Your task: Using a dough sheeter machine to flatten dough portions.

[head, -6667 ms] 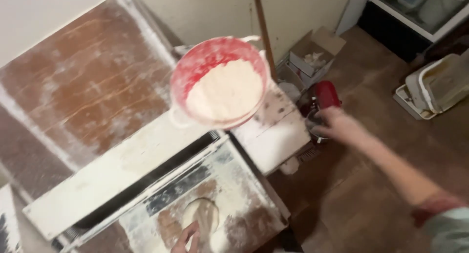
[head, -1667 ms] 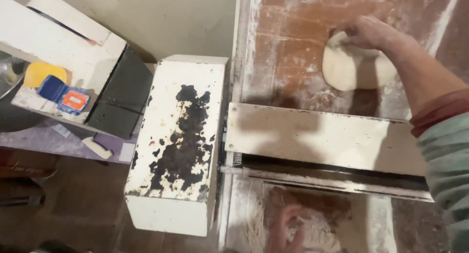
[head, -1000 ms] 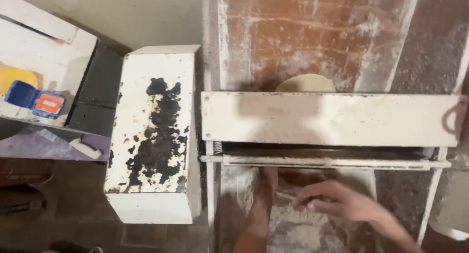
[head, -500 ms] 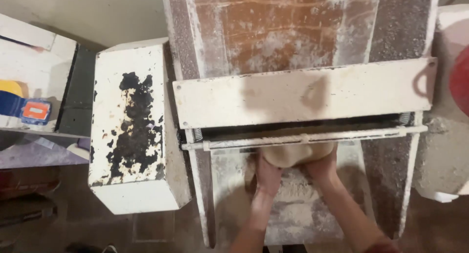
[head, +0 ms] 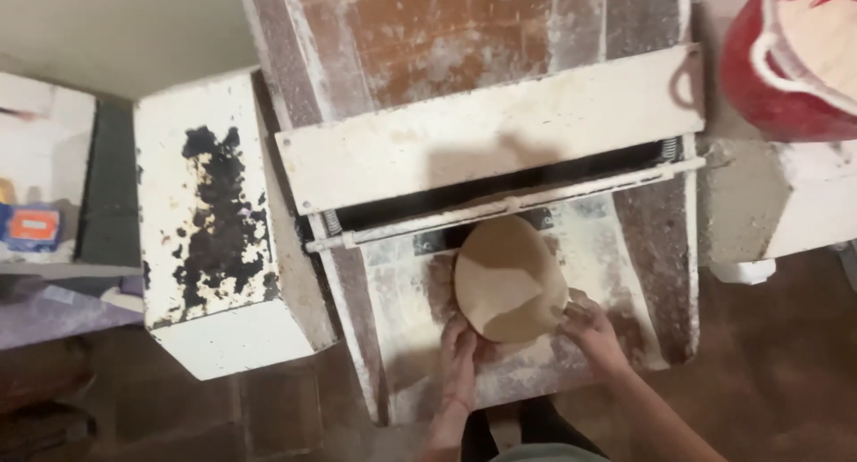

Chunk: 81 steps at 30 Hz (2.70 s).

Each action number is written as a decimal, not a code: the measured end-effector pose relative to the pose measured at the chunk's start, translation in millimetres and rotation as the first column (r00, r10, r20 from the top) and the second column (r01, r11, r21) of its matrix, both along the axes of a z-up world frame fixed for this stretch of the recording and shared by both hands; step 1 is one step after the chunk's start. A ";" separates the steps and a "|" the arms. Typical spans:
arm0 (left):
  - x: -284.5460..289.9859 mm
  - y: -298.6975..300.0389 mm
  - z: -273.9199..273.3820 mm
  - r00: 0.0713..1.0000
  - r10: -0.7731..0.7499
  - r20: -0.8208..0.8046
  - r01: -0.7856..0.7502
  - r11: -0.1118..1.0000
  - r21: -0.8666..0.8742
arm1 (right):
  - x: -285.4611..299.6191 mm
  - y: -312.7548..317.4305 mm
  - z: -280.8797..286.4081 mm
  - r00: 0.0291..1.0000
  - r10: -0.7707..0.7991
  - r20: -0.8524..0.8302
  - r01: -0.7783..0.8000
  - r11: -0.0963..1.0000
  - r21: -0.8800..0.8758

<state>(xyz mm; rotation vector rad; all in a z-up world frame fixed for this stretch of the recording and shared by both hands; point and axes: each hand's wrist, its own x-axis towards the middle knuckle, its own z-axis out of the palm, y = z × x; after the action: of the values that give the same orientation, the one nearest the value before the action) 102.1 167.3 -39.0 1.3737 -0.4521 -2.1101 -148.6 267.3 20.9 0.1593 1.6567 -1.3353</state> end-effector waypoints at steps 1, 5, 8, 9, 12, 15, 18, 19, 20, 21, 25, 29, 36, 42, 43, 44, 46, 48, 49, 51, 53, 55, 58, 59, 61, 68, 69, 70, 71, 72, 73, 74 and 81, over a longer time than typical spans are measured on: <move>13.5 6.1 -31.1 0.998 -0.025 0.057 0.042 0.946 -0.322 | 3.1 4.3 16.3 0.989 0.107 -0.102 -0.120 0.984 -0.129; 34.8 -3.6 14.2 0.986 -0.057 0.154 0.097 0.958 -0.271 | -9.9 34.0 89.1 0.831 0.279 -0.482 -0.314 0.949 0.008; 41.1 -8.8 19.0 1.000 0.011 -0.003 -0.011 0.903 -0.430 | -39.8 54.5 140.7 0.720 0.407 -0.561 -0.271 0.910 0.312; 41.5 -8.0 27.9 1.000 -0.002 -0.002 0.001 0.900 -0.437 | -64.1 70.1 142.1 0.726 0.393 -0.564 -0.259 0.916 0.305; 27.3 -0.5 52.8 0.982 -0.003 0.188 0.099 0.860 -0.501 | -152.0 119.7 143.7 0.148 0.433 -0.889 -0.192 0.895 0.404; 4.3 5.6 58.5 0.942 0.063 0.329 0.092 0.896 -0.435 | -250.4 156.2 136.5 0.116 0.284 -0.952 -0.083 0.958 0.276; -0.9 6.3 10.5 0.944 0.109 0.310 0.039 0.898 -0.437 | -343.3 161.3 119.4 -0.088 0.358 -0.930 0.010 0.933 0.358; 6.4 2.3 -16.5 0.958 0.043 0.284 0.079 0.911 -0.404 | -367.9 157.7 109.9 -0.085 0.357 -0.930 -0.044 0.931 0.362; 14.2 -4.2 -43.5 0.966 -0.023 0.257 0.120 0.921 -0.370 | -392.7 153.7 99.9 -0.082 0.356 -0.931 -0.099 0.927 0.363; 14.0 -19.1 -52.9 0.964 -0.047 0.263 0.146 0.917 -0.371 | -410.8 151.0 74.9 -0.067 0.356 -0.932 -0.078 0.929 0.361; -15.4 -58.7 -68.4 0.888 -0.323 -0.327 0.269 0.942 -0.200 | -461.5 138.3 0.2 -0.058 0.405 -0.913 -0.195 0.892 0.408; -49.7 -66.7 -58.2 0.883 -0.372 -0.286 0.323 0.924 -0.203 | -477.2 135.3 -6.9 0.102 0.596 -0.797 -0.289 0.784 0.550; -48.3 -68.9 -35.1 0.885 -0.404 -0.230 0.361 0.909 -0.207 | -530.9 142.4 -5.2 -0.192 0.416 -0.889 -0.448 0.769 0.456; -28.8 -63.6 -34.0 0.828 -0.455 -0.327 0.382 0.886 -0.264 | -526.6 146.0 -5.6 -0.360 0.428 -0.829 -0.401 0.732 0.551; -26.9 -63.9 -39.1 0.756 -0.483 -0.443 0.401 0.875 -0.270 | -524.6 146.1 -5.6 -0.356 0.420 -0.835 -0.393 0.743 0.541; -23.9 -64.4 -43.6 0.668 -0.500 -0.550 0.418 0.865 -0.279 | -521.4 146.0 -5.1 -0.352 0.412 -0.841 -0.385 0.755 0.531; -20.0 -48.7 -41.3 0.837 -0.442 -0.324 0.357 0.888 -0.289 | -497.6 152.3 -12.9 -0.380 0.301 -0.875 -0.364 0.821 0.440; -33.7 -43.1 -38.3 0.937 -0.339 -0.084 0.294 0.896 -0.334 | -484.8 146.5 -7.4 -0.423 0.171 -0.890 -0.342 0.879 0.332; -40.9 -33.6 -35.1 0.953 -0.291 0.087 0.303 0.892 -0.336 | -477.2 145.4 -0.4 -0.318 0.322 -0.892 -0.259 0.875 0.408; -57.1 -10.1 -14.1 0.940 -0.226 0.256 0.305 0.892 -0.333 | -461.2 147.5 19.8 -0.197 0.456 -0.868 -0.191 0.850 0.490; -78.6 15.0 19.7 0.910 -0.109 0.401 0.290 0.857 -0.426 | -448.4 147.3 48.9 -0.165 0.262 -0.951 -0.201 0.935 0.292; -94.3 14.3 41.9 0.881 -0.038 0.471 0.294 0.824 -0.484 | -404.3 158.4 107.1 -0.223 0.162 -0.961 -0.209 0.955 0.209; -88.6 6.8 55.2 0.763 0.060 0.644 0.391 0.750 -0.533 | -310.6 165.3 115.0 -0.170 0.001 -0.985 -0.396 0.915 0.070; -81.3 -4.5 55.5 0.675 0.051 0.736 0.506 0.694 -0.512 | -273.6 169.3 103.5 -0.068 -0.029 -0.997 -0.513 0.859 0.010; -82.8 -26.7 48.2 0.619 0.102 0.779 0.542 0.662 -0.518 | -214.7 131.1 111.6 0.019 0.072 -0.997 -0.609 0.792 0.045; -103.5 -79.5 15.3 0.442 0.347 0.827 0.830 0.191 -0.524 | -90.3 -47.9 -3.4 0.495 0.404 -0.769 -0.670 0.741 -0.042; -103.2 -81.5 11.0 0.459 0.332 0.824 0.823 0.191 -0.535 | -82.0 -66.0 -19.0 0.480 0.413 -0.774 -0.679 0.734 -0.030; -104.7 -83.7 8.5 0.475 0.317 0.821 0.816 0.191 -0.546 | -73.9 -83.8 -34.1 0.570 0.419 -0.707 -0.634 0.771 -0.054; -104.5 -88.0 8.1 0.489 0.303 0.818 0.811 0.187 -0.554 | -63.1 -102.9 -49.5 0.657 0.413 -0.630 -0.582 0.810 -0.076; -98.8 -95.1 5.1 0.503 0.288 0.815 0.806 0.183 -0.562 | -52.7 -113.2 -38.1 0.648 0.420 -0.636 -0.589 0.805 -0.069; -94.5 -99.5 2.5 0.517 0.272 0.812 0.801 0.180 -0.570 | -43.2 -121.0 -26.3 0.461 0.458 -0.760 -0.588 0.799 0.124; -91.4 -102.6 0.4 0.531 0.255 0.808 0.796 0.176 -0.578 | -34.7 -128.1 -14.2 0.248 0.498 -0.831 -0.538 0.784 0.309; -58.3 -126.3 -60.9 0.634 0.166 0.756 0.746 0.129 -0.653 | -61.7 -127.6 -1.2 0.195 0.603 -0.774 -0.675 0.654 0.340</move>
<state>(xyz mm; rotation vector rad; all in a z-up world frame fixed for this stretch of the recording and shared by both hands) 43.8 41.0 -99.9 1.1051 -2.2119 -0.7754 -210.3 139.7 19.7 -1.3781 2.0520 -0.7532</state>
